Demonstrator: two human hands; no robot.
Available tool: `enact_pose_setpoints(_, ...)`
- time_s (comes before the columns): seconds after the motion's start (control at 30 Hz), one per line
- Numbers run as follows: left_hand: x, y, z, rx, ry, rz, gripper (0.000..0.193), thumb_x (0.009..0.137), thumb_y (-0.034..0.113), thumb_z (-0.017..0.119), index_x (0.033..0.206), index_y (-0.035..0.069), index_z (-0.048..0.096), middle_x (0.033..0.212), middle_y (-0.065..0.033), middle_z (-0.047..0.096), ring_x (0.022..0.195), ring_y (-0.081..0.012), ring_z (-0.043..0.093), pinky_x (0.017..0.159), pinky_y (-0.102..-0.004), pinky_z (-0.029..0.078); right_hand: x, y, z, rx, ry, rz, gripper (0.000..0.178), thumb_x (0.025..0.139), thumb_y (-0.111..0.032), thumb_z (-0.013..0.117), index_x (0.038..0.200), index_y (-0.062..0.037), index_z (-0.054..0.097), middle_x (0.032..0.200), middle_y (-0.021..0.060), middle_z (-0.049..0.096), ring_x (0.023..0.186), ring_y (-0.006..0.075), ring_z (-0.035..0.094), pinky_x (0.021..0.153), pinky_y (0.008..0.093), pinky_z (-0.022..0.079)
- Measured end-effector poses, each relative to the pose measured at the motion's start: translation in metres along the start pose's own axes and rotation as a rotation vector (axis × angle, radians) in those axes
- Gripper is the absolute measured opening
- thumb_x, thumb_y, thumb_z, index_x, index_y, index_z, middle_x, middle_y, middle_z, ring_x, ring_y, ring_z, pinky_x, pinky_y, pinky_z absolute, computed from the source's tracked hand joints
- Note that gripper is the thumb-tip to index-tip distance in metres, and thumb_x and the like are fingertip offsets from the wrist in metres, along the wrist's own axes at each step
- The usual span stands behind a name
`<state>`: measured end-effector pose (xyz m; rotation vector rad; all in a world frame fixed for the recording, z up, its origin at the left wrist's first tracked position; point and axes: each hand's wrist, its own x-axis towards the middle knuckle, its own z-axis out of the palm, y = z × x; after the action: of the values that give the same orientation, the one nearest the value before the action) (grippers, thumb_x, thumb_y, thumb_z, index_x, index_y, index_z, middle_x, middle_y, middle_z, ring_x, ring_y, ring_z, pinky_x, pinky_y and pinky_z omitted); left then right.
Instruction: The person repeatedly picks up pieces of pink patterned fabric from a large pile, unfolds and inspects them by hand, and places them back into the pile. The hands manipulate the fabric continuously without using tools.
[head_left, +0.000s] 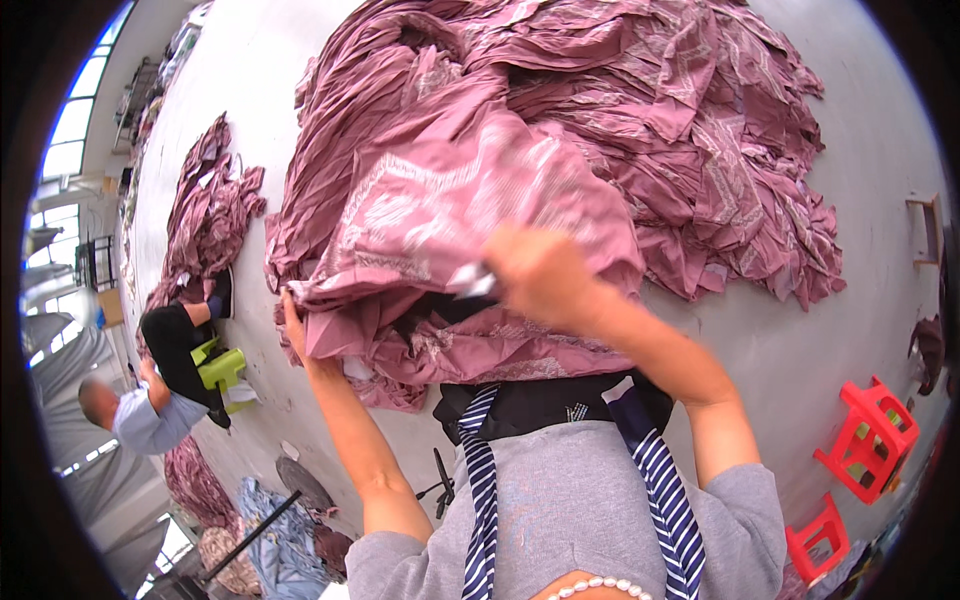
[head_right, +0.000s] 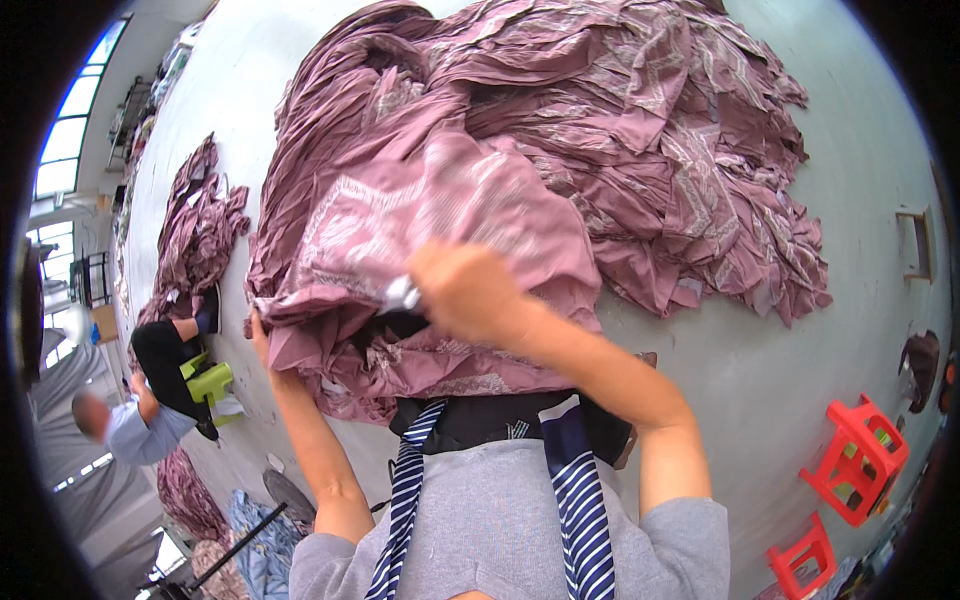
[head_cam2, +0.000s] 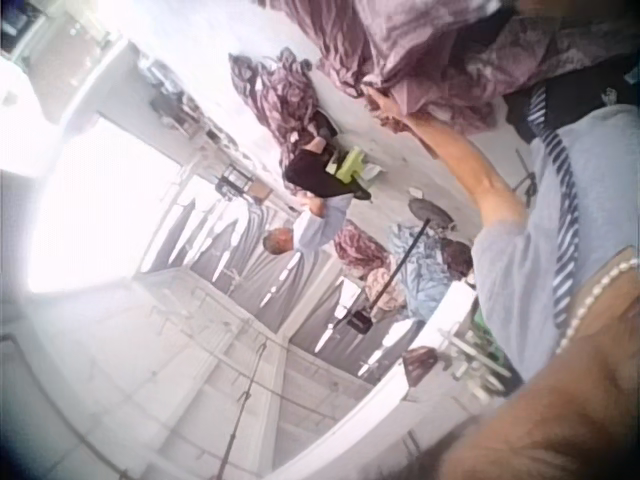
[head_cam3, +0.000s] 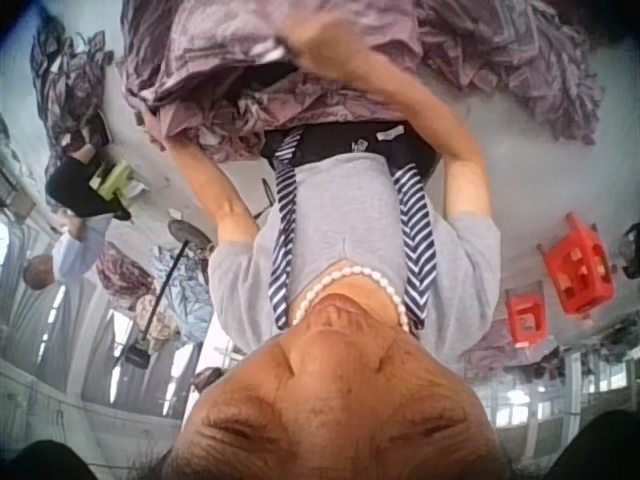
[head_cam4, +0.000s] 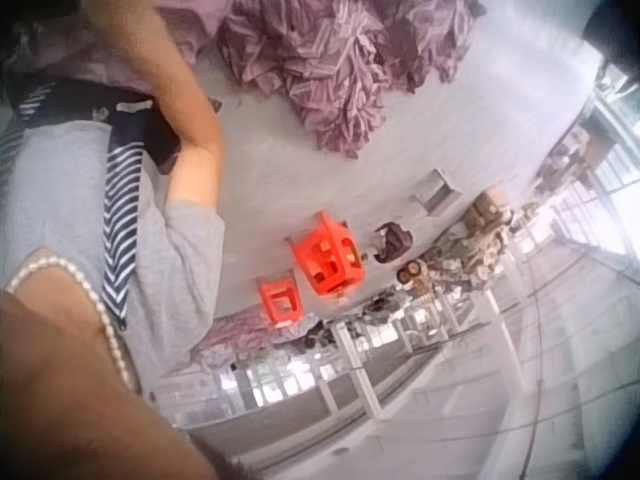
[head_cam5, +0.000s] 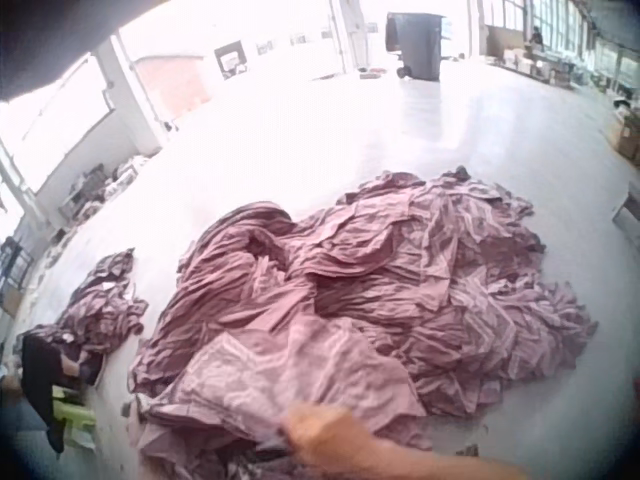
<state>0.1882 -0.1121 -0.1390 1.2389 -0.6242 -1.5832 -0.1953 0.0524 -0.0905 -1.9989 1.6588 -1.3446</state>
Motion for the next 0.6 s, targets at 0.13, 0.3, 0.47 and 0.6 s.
enact_pose_setpoints(0.13, 0.017, -0.009, 0.023, 1.328, 0.233, 0.389, 0.057, 0.076, 0.029, 0.078, 0.123, 0.003, 0.056, 0.104, -0.0099, 0.065, 0.095, -0.0220, 0.062, 0.085, -0.0350, 0.048, -0.007, -0.055, 0.040, 0.122, -0.246, -0.015, 0.012, 0.074, -0.008, 0.058, 0.082, -0.0018, 0.053, 0.074, 0.0124, 0.059, 0.065, 0.0273, 0.063, 0.058, 0.0375, 0.051)
enact_pose_setpoints(0.3, -0.064, -0.024, 0.188, 1.112, -0.296, 0.772, 0.029, 0.082, 0.007, 0.070, 0.110, 0.004, 0.064, 0.103, -0.0068, 0.067, 0.086, -0.0151, 0.063, 0.067, -0.0259, 0.049, -0.040, -0.068, 0.088, 0.153, -0.513, -0.010, 0.018, 0.075, -0.011, 0.058, 0.089, 0.0006, 0.056, 0.085, 0.0156, 0.059, 0.081, 0.0301, 0.063, 0.061, 0.0402, 0.052)
enact_pose_setpoints(0.47, -0.101, -0.078, 0.271, 1.070, -0.878, 0.726, 0.018, 0.080, 0.005, 0.070, 0.098, 0.004, 0.068, 0.091, -0.0075, 0.068, 0.071, -0.0136, 0.061, 0.056, -0.0233, 0.047, -0.049, -0.050, 0.039, 0.162, -0.573, 0.026, 0.021, 0.076, -0.010, 0.055, 0.094, 0.0008, 0.056, 0.088, 0.0138, 0.058, 0.084, 0.0297, 0.062, 0.061, 0.0413, 0.052)
enact_pose_setpoints(0.6, -0.082, -0.113, 0.298, 0.999, -0.846, 0.629, 0.015, 0.080, 0.007, 0.069, 0.095, 0.002, 0.068, 0.084, -0.0089, 0.068, 0.066, -0.0131, 0.060, 0.058, -0.0250, 0.047, -0.053, 0.017, -0.013, 0.137, 0.244, 0.149, 0.017, 0.068, 0.001, 0.056, 0.084, -0.0062, 0.058, 0.075, 0.0108, 0.059, 0.065, 0.0265, 0.061, 0.060, 0.0340, 0.050)
